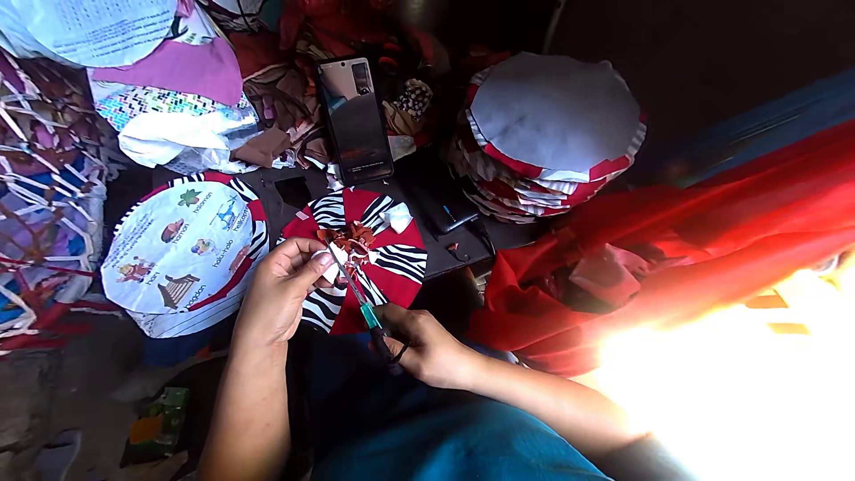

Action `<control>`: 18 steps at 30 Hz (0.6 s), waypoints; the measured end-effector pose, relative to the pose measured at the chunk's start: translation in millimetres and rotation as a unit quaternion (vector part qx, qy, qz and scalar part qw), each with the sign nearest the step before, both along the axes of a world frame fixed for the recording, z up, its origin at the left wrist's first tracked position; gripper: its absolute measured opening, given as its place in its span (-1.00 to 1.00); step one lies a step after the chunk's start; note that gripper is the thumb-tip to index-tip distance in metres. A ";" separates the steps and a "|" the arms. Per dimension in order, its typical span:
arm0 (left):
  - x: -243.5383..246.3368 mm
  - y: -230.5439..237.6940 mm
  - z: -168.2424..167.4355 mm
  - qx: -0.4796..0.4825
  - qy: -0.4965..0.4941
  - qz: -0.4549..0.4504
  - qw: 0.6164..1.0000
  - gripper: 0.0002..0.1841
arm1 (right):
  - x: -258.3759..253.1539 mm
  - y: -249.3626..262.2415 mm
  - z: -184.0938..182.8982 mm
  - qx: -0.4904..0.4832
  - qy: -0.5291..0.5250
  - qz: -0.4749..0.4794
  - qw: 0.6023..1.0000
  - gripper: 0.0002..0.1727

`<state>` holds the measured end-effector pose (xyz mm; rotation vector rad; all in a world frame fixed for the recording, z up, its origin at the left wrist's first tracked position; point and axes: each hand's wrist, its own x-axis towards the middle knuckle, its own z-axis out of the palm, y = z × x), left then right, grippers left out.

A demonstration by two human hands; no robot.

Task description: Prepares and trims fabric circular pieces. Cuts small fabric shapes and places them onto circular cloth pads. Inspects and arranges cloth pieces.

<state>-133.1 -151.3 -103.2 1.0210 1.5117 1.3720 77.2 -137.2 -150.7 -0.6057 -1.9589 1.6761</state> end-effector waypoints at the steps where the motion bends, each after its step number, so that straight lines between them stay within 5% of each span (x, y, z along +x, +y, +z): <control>1: -0.4 0.4 0.3 -0.005 -0.002 0.001 1.000 -0.82 | 0.2 -0.1 -0.1 -0.006 0.002 -0.002 1.000 -0.68; 18: -0.4 2.5 0.7 -0.036 0.056 0.011 0.998 -0.87 | 1.0 3.7 -1.3 -0.105 0.016 0.012 0.994 -0.71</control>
